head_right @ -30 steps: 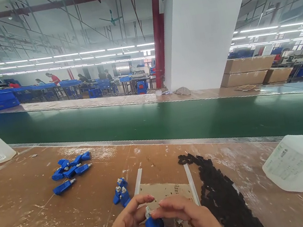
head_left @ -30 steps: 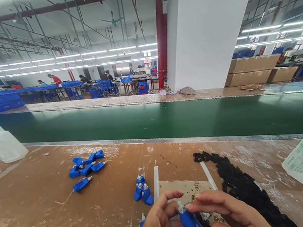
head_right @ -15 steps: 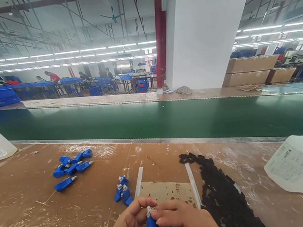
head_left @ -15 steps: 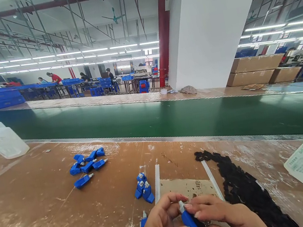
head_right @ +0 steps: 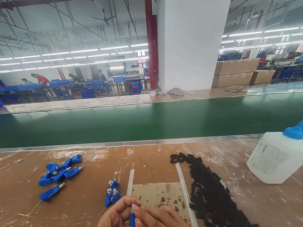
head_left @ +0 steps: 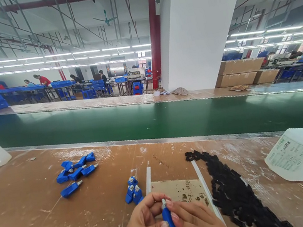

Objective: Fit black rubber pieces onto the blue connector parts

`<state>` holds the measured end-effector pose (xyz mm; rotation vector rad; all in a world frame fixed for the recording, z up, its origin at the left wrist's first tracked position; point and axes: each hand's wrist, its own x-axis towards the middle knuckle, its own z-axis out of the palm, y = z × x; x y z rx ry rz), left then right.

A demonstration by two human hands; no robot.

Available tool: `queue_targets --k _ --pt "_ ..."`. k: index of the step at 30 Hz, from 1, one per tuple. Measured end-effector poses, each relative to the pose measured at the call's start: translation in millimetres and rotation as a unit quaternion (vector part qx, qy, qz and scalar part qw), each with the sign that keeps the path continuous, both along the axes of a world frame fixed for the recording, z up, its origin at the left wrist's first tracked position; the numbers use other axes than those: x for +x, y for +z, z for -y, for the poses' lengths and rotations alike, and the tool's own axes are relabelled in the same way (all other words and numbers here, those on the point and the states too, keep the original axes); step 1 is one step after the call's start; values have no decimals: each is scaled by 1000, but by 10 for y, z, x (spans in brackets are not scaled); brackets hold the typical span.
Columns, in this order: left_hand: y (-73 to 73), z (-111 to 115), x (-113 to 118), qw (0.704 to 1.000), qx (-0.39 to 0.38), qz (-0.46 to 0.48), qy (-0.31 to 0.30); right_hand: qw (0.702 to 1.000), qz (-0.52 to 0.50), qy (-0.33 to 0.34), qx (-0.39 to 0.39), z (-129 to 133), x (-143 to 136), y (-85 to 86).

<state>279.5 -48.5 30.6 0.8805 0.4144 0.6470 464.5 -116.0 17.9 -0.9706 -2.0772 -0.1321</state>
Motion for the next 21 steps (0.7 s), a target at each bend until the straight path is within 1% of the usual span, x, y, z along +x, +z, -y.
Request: queue_targets --k 1,2,3,4,5,6,7,8,9,10,11,12,13,14,15,16,17,18,20,21 --pt "39 -34 -24 999 37 -20 8 1000 1 2 4 -19 43 28" --pt "90 -86 -61 993 99 -53 31 1000 1 0 6 -42 106 71" --pt "152 -158 -112 975 188 -100 70 1000 -2 -9 4 -67 189 129" --pt "220 -249 -177 934 294 -166 115 1000 -6 -23 1 -89 288 200" --pt "288 -356 -253 861 412 -238 180 997 -13 -66 -47 -108 395 278" --pt "351 -474 -336 762 517 -313 232 988 -13 -113 -101 -121 504 358" --pt "402 -595 -421 659 580 -406 255 972 -4 -162 -172 -127 608 432" --pt "438 -712 -504 557 610 -499 263 945 25 -200 -257 -128 698 494" --pt "457 -818 -580 474 614 -583 242 921 53 -219 -317 -125 771 541" --pt "460 -907 -646 406 604 -652 215 899 78 -227 -367 -118 824 570" --pt "449 -977 -698 354 588 -703 187 882 97 -225 -402 -109 856 582" --pt "430 -1028 -735 322 575 -734 166 873 110 -222 -420 -100 868 580" --pt "408 -1061 -756 306 569 -746 160 867 120 -218 -431 -92 865 566" --pt "386 -1077 -760 306 573 -742 165 864 130 -217 -436 -87 850 543" --pt "370 -1079 -751 323 583 -723 180 862 142 -219 -435 -86 829 513" --pt "363 -1069 -730 355 598 -692 194 859 156 -224 -432 -89 806 479" --pt "364 -1048 -702 403 610 -652 201 857 169 -231 -428 -95 785 442" --pt "375 -1020 -670 461 613 -610 197 855 180 -238 -424 -104 770 404" --pt "415 -944 -609 589 587 -532 156 853 194 -248 -416 -124 764 330" --pt "440 -903 -584 643 566 -501 125 854 197 -249 -413 -132 772 297"
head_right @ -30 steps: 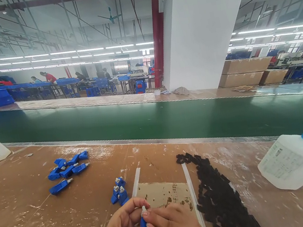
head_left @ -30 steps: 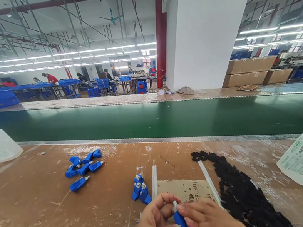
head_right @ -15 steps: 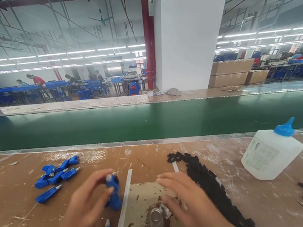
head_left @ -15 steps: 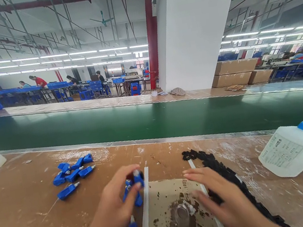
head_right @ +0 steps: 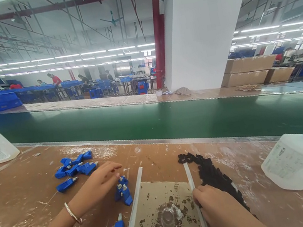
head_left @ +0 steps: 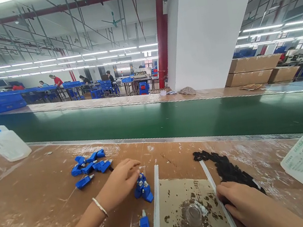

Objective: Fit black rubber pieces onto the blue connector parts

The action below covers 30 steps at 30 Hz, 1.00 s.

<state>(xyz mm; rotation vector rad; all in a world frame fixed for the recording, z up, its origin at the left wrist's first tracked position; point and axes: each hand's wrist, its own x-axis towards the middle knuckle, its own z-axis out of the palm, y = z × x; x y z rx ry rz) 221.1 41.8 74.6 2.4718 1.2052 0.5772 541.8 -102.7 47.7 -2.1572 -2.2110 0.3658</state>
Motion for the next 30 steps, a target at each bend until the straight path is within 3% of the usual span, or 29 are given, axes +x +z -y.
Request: queue_targets --k 3,8,13,21,30 --pt "53 105 39 993 -97 15 -71 1000 -13 21 17 -17 47 -62" --pt "13 143 58 986 -113 -62 -101 993 -60 86 54 -39 41 -68" --pt "-69 127 84 989 -73 -74 -104 983 -89 120 105 -48 -27 -79" --pt "-214 175 112 988 6 -36 -153 995 -54 90 3 -22 -64 -48" --pt "-159 276 203 984 100 -118 -89 994 -5 95 -44 3 -178 68"
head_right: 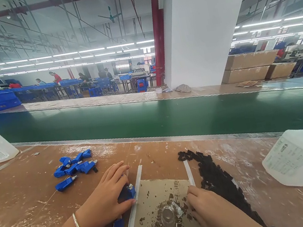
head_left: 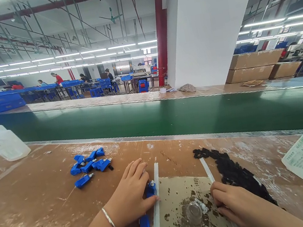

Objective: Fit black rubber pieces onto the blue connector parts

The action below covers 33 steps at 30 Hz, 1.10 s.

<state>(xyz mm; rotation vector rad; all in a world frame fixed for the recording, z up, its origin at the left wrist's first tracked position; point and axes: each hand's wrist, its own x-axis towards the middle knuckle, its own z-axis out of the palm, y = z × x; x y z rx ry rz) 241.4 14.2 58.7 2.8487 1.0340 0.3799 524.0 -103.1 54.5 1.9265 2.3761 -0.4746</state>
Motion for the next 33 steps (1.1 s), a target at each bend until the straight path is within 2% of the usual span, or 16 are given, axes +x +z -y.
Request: queue_targets --k 6,9,12,15,18,21,23,25,27,30,33 --pt "-114 10 68 1000 17 0 1 999 -30 -5 16 7 29 -21" --pt "-104 37 74 999 1 39 -18 992 -116 3 53 20 53 -28" --pt "-51 87 72 992 -50 106 -40 968 -228 41 95 40 28 -7" --pt "29 157 80 972 -153 177 -23 942 -302 72 130 52 -43 15" --pt "120 238 108 936 -278 217 20 927 -325 108 153 48 -105 6" --pt "169 309 146 890 -373 262 16 922 -323 131 168 38 -119 -32" --pt "159 346 175 831 -464 307 -3 921 -322 133 173 32 -111 -61" --pt "128 372 205 757 -553 348 -26 922 -322 130 170 26 -103 -87" --pt "98 389 231 705 -600 375 -48 925 -323 123 158 21 -102 -107" --pt "77 403 257 665 -633 392 -59 926 -326 121 147 13 -109 -124" --pt "58 418 272 644 -651 399 -53 923 -330 124 156 7 -115 -119"
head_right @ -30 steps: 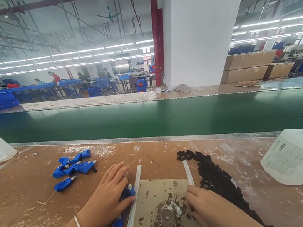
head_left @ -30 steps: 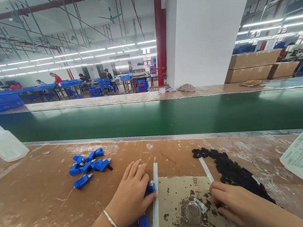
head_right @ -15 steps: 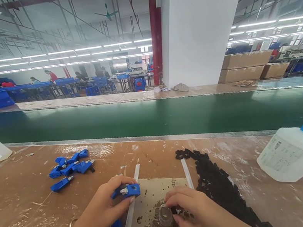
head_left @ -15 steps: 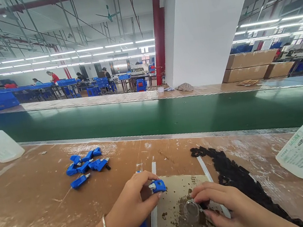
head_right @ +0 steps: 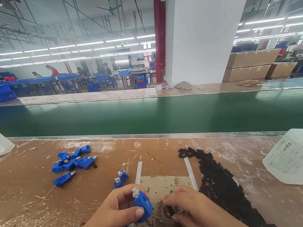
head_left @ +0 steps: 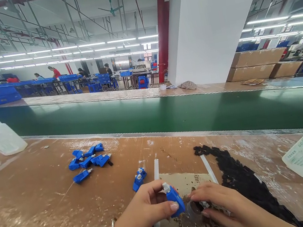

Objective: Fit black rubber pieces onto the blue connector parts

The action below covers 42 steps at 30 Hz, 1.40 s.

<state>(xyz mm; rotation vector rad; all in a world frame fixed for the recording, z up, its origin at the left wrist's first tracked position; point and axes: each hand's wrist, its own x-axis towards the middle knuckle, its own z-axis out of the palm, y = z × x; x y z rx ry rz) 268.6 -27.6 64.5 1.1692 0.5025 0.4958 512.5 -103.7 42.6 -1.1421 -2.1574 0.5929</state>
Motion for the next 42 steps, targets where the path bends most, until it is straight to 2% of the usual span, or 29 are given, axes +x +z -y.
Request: queue_targets --k 5,9,11,15,20,22,23,25,27,29,32,35,38,42 --pt "-134 84 58 999 -26 25 30 997 -71 -17 8 19 -5 77" --pt "-272 204 138 994 -63 82 23 984 -166 -53 -47 69 -57 129" --pt "-315 255 168 991 -82 107 8 964 -241 -69 -86 94 -102 121" --pt "-384 295 181 979 -132 154 15 905 -375 -92 -177 132 -196 85" --pt "-440 283 171 977 -138 161 27 854 -445 -107 -247 127 -243 62" --pt "-443 281 175 978 -132 161 27 844 -458 -108 -259 110 -226 43" --pt "-441 280 178 978 -131 160 26 850 -449 -108 -255 99 -209 34" --pt "-426 276 178 979 -130 156 29 896 -376 -110 -208 79 -167 23" --pt "-387 269 169 981 -124 144 47 957 -244 -98 -122 61 -122 29" --pt "-318 261 150 983 -113 128 70 989 -120 -73 -41 46 -83 40" --pt "-189 254 119 985 -108 100 93 999 -16 -47 3 33 -41 19" --pt "-106 256 103 985 -115 84 99 999 17 -37 -1 27 -10 -57" --pt "-100 261 107 986 -111 81 95 999 20 -29 -8 26 11 -121" --pt "-131 266 119 987 -111 76 91 999 26 -25 -15 23 16 -109"
